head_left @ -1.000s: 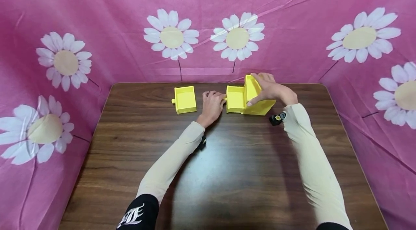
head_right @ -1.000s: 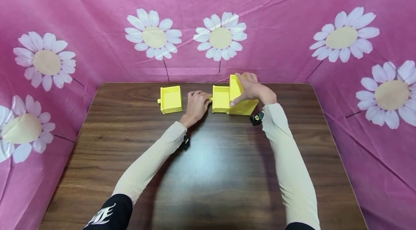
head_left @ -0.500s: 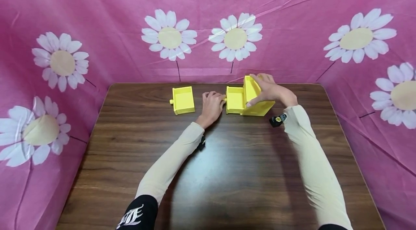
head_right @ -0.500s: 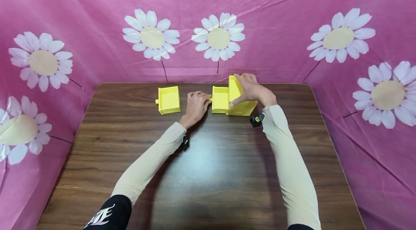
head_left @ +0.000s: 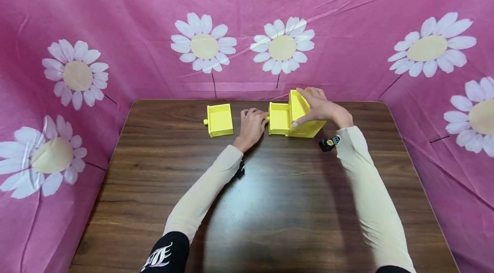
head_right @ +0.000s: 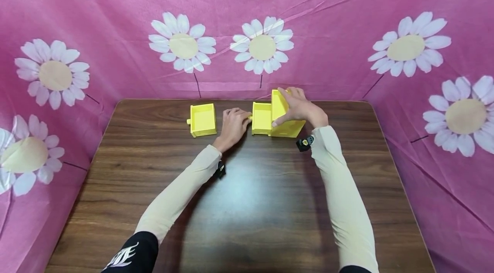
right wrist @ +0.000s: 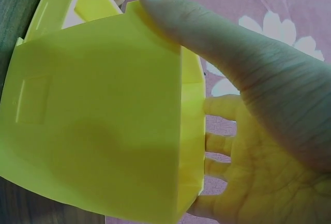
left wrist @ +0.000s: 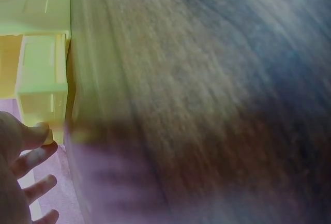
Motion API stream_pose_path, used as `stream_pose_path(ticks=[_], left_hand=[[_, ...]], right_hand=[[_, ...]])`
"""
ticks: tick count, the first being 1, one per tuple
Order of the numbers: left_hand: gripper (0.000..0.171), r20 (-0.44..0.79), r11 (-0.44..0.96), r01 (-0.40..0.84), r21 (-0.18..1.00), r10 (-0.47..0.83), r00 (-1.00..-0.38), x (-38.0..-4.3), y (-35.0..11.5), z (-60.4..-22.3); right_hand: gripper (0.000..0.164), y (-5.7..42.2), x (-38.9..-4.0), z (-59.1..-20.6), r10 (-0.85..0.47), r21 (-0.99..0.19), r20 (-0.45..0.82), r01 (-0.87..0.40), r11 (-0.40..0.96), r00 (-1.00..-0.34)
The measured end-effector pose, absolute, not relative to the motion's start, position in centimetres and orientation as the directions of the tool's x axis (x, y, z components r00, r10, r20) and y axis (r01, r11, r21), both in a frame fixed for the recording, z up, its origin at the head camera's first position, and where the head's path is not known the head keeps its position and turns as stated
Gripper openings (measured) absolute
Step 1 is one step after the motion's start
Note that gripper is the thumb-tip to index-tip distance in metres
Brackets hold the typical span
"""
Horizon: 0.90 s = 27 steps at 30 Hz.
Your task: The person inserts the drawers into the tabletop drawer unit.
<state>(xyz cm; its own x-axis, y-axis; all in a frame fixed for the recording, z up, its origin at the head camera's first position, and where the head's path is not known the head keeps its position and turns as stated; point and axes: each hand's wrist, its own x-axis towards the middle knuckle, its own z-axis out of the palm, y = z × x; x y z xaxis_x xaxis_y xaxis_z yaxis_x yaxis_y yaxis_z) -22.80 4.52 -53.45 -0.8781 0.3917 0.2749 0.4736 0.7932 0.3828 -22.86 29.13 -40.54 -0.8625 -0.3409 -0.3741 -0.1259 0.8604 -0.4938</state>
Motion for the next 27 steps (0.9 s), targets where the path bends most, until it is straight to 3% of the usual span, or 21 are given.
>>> stream_pose_path(ticks=[27], left_hand=[[0.024, 0.258, 0.775, 0.484, 0.406, 0.411, -0.874, -23.17, 4.67, -53.61]], right_hand=[[0.130, 28.85, -22.97, -40.48, -0.343, -0.497, -0.368, -0.129, 0.858, -0.864]])
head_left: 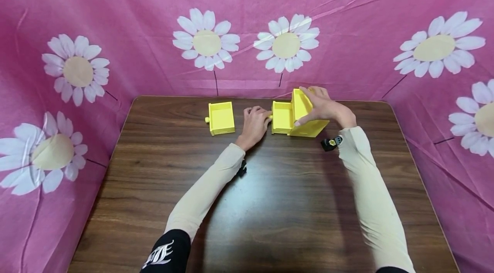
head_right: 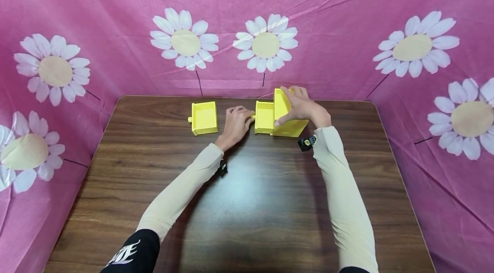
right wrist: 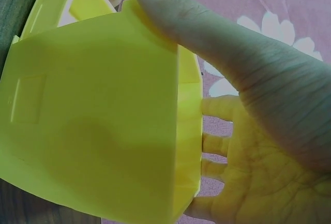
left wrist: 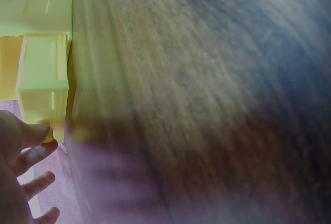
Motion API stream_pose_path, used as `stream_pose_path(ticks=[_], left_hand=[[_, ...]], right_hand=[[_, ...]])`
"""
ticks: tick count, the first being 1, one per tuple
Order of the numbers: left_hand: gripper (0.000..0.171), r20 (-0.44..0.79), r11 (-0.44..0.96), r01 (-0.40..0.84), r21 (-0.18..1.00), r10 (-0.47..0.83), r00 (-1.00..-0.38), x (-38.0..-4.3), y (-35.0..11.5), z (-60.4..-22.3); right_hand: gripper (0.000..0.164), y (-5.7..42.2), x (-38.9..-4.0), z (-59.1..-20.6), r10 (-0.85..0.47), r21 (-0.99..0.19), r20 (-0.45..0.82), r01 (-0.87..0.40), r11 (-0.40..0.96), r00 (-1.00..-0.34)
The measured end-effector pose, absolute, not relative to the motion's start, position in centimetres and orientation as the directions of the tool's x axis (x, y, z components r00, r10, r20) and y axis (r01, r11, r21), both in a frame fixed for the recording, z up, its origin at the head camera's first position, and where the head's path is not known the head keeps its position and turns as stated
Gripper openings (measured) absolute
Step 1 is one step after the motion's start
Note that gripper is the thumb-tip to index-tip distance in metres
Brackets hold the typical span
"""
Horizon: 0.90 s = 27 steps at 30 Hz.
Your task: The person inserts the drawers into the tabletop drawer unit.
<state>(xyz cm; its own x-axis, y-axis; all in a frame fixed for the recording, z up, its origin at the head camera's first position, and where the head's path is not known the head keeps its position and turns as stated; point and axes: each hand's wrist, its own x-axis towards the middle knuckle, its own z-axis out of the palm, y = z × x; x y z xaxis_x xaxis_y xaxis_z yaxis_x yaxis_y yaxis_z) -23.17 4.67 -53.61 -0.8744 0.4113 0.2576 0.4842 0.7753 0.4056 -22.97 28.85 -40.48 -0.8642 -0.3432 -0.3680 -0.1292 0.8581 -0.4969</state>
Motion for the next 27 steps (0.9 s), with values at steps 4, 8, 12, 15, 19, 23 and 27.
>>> stream_pose_path(ticks=[4, 8, 12, 15, 19, 23, 27], left_hand=[[0.024, 0.247, 0.770, 0.486, 0.413, 0.419, -0.874, -23.12, 4.74, -53.71], [0.023, 0.259, 0.766, 0.492, 0.413, 0.419, -0.870, -23.05, 4.84, -53.68], [0.023, 0.269, 0.763, 0.495, 0.415, 0.417, -0.868, -23.05, 4.89, -53.59], [0.023, 0.266, 0.757, 0.494, 0.428, 0.417, -0.869, -22.97, 4.86, -53.69], [0.023, 0.265, 0.750, 0.493, 0.441, 0.415, -0.870, -22.92, 4.84, -53.89], [0.023, 0.275, 0.747, 0.502, 0.436, 0.420, -0.865, -23.03, 4.89, -53.90], [0.023, 0.277, 0.746, 0.504, 0.435, 0.422, -0.863, -23.13, 4.95, -53.78]], right_hand=[[0.130, 28.86, -22.87, -40.59, -0.353, -0.495, -0.359, -0.144, 0.857, -0.864], [0.132, 28.85, -22.96, -40.51, -0.354, -0.488, -0.372, -0.144, 0.861, -0.858], [0.132, 28.81, -23.10, -40.50, -0.351, -0.484, -0.376, -0.141, 0.863, -0.857], [0.131, 28.79, -23.05, -40.63, -0.354, -0.488, -0.374, -0.142, 0.861, -0.857], [0.130, 28.83, -23.01, -40.77, -0.356, -0.486, -0.379, -0.144, 0.862, -0.854], [0.131, 28.82, -23.03, -40.61, -0.353, -0.483, -0.379, -0.143, 0.864, -0.855], [0.131, 28.83, -23.13, -40.45, -0.348, -0.480, -0.379, -0.139, 0.866, -0.857]])
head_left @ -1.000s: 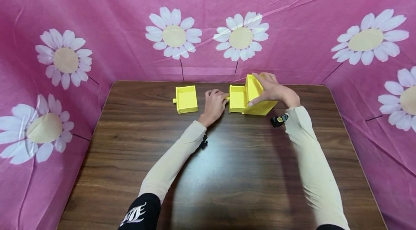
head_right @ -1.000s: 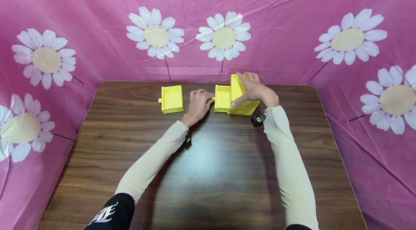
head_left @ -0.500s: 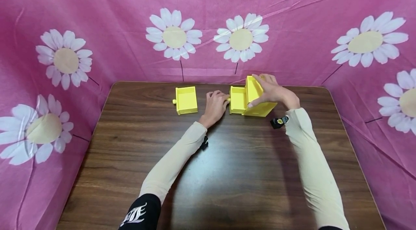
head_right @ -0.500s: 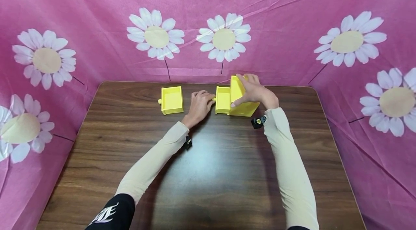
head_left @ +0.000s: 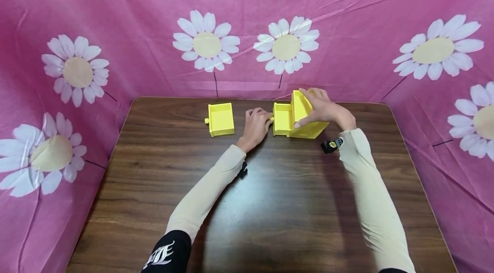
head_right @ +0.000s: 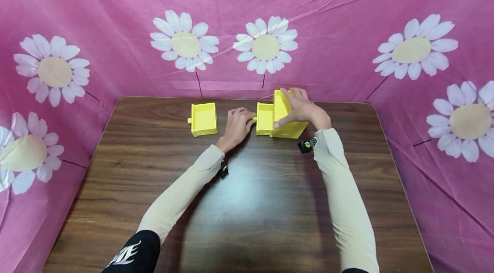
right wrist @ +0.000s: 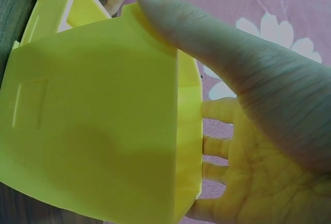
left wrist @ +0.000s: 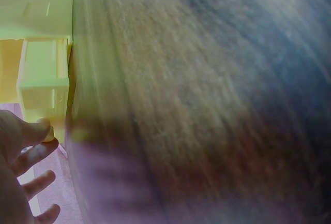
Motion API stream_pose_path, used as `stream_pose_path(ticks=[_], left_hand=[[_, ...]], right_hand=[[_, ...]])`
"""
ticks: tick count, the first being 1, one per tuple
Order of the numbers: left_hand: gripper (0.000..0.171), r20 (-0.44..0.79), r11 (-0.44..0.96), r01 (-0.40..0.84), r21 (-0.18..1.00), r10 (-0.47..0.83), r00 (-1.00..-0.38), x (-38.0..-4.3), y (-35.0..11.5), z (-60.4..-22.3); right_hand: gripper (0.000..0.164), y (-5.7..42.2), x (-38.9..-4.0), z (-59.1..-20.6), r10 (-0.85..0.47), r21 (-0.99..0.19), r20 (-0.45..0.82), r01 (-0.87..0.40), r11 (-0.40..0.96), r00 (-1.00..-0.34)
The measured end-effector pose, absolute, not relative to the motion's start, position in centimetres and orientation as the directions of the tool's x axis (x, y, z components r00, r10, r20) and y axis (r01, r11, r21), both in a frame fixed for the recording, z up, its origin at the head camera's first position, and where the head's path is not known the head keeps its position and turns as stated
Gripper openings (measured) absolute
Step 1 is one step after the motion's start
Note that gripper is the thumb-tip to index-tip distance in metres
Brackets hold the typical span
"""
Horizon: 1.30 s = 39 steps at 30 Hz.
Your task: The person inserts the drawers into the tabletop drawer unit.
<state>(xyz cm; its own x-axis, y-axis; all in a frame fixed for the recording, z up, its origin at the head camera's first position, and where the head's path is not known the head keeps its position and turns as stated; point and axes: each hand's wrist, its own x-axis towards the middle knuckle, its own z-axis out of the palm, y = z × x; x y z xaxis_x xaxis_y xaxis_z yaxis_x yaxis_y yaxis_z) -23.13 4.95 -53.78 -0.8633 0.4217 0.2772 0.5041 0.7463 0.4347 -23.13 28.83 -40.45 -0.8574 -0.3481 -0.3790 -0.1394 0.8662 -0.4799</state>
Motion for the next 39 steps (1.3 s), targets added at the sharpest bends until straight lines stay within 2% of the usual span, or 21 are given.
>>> stream_pose_path(ticks=[20, 28, 39], left_hand=[[0.023, 0.270, 0.746, 0.505, 0.434, 0.427, -0.863, -23.4, 4.7, -53.8], [0.023, 0.273, 0.742, 0.506, 0.439, 0.426, -0.863, -23.4, 4.9, -53.8], [0.022, 0.270, 0.730, 0.517, 0.447, 0.441, -0.856, -23.5, 5.0, -53.8]], right_hand=[[0.129, 27.6, -23.5, -40.4, -0.358, -0.480, -0.369, -0.154, 0.864, -0.858], [0.129, 27.7, -23.5, -40.6, -0.342, -0.505, -0.375, -0.119, 0.855, -0.862], [0.132, 27.9, -23.5, -40.9, -0.368, -0.510, -0.366, -0.147, 0.848, -0.855]])
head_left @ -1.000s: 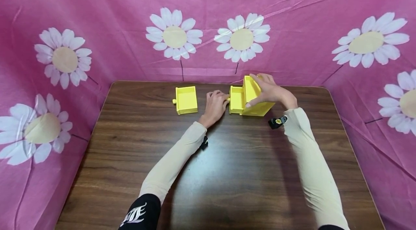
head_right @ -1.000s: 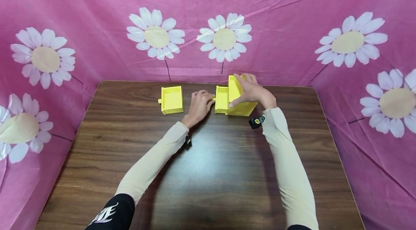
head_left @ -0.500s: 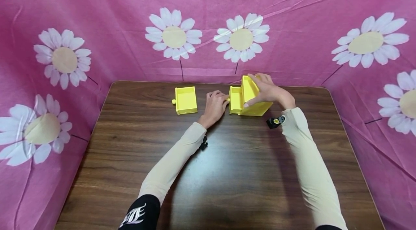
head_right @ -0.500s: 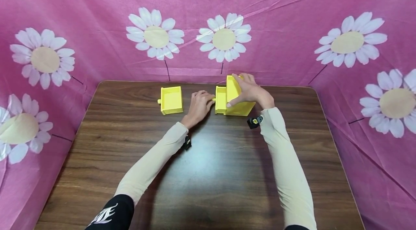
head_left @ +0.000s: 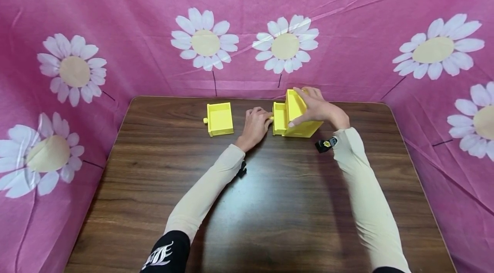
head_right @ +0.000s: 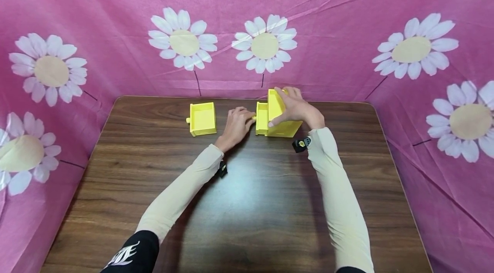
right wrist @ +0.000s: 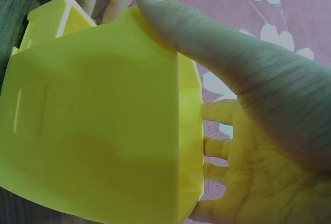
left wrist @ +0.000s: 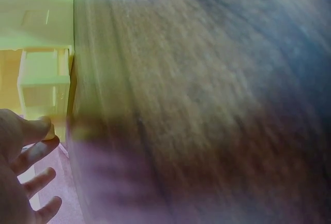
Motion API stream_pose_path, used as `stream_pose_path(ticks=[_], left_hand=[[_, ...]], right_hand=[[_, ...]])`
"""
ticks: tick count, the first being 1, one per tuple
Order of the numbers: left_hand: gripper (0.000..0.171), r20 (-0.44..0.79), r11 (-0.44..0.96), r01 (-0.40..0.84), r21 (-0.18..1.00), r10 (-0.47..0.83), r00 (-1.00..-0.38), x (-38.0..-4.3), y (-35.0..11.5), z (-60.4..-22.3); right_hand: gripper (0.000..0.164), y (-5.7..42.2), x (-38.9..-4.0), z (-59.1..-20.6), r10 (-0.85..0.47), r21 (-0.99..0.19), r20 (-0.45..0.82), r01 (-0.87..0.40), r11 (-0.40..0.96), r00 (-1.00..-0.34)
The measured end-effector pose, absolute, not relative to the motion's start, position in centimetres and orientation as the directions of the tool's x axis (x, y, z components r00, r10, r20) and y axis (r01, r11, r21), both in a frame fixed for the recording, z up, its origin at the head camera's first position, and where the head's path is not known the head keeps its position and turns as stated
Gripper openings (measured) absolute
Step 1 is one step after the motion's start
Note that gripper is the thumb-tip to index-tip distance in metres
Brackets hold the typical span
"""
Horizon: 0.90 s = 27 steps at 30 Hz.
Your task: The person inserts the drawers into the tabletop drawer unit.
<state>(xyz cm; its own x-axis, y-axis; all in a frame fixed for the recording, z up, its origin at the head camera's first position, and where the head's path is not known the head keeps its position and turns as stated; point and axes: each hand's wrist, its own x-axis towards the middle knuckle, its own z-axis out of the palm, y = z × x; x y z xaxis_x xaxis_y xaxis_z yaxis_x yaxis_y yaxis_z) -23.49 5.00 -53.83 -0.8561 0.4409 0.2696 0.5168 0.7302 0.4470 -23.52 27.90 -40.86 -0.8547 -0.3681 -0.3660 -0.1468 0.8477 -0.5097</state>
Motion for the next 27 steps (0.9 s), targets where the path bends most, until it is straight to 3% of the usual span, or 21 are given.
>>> stream_pose_path(ticks=[27], left_hand=[[0.025, 0.239, 0.694, 0.560, 0.452, 0.511, -0.826, -24.07, 4.83, -53.27]], right_hand=[[0.128, 27.40, -23.67, -40.44, -0.353, -0.494, -0.367, -0.141, 0.858, -0.861]])
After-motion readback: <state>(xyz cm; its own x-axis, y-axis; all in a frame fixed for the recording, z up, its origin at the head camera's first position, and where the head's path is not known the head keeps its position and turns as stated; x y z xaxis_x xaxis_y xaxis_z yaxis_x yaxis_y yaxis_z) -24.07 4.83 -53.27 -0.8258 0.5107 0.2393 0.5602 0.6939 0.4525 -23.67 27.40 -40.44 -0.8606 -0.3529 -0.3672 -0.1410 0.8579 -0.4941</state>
